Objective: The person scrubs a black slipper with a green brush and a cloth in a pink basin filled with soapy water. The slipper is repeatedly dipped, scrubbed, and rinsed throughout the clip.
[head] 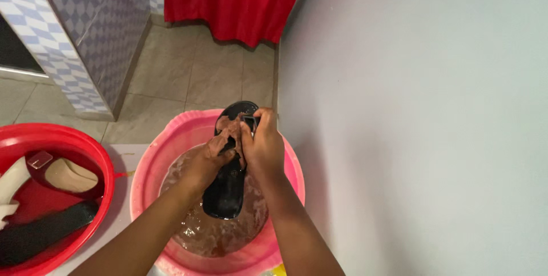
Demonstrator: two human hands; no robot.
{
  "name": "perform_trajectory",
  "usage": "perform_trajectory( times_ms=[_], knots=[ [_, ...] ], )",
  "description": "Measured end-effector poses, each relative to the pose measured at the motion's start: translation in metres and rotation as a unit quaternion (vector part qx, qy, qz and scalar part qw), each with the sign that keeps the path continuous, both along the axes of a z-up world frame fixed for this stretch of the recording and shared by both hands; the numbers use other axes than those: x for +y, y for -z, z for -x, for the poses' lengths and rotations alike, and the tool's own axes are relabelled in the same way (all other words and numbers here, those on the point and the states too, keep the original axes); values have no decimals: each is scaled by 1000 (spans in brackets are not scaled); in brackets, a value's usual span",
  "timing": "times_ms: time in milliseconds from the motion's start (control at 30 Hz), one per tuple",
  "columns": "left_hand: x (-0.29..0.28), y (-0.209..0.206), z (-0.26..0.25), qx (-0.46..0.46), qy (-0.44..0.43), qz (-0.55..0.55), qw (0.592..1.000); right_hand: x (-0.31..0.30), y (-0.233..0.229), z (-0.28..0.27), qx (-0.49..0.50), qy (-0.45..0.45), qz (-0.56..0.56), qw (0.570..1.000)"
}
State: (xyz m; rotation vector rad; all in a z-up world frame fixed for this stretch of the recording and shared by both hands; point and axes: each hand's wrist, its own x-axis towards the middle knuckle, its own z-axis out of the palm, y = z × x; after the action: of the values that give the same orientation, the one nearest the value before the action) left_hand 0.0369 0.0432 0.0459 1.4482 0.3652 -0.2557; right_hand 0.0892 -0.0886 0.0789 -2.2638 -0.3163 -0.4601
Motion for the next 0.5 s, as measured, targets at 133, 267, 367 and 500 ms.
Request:
perform_trajectory(
  times_ms=[133, 267, 367, 500],
  knots=[
    [17, -9, 0, -99, -44, 198, 974, -13, 17, 34, -1, -25, -98, 995],
    [36, -4, -11, -38, -54, 235, 970, -43, 38, 72, 55, -36, -121, 990],
    [44, 14, -7, -135, -33, 231, 963, -67, 88, 109, 87, -42, -129, 987],
    [45, 41, 1, -146, -32, 137, 979, -102, 187, 133, 160, -50, -205, 964]
  ],
)
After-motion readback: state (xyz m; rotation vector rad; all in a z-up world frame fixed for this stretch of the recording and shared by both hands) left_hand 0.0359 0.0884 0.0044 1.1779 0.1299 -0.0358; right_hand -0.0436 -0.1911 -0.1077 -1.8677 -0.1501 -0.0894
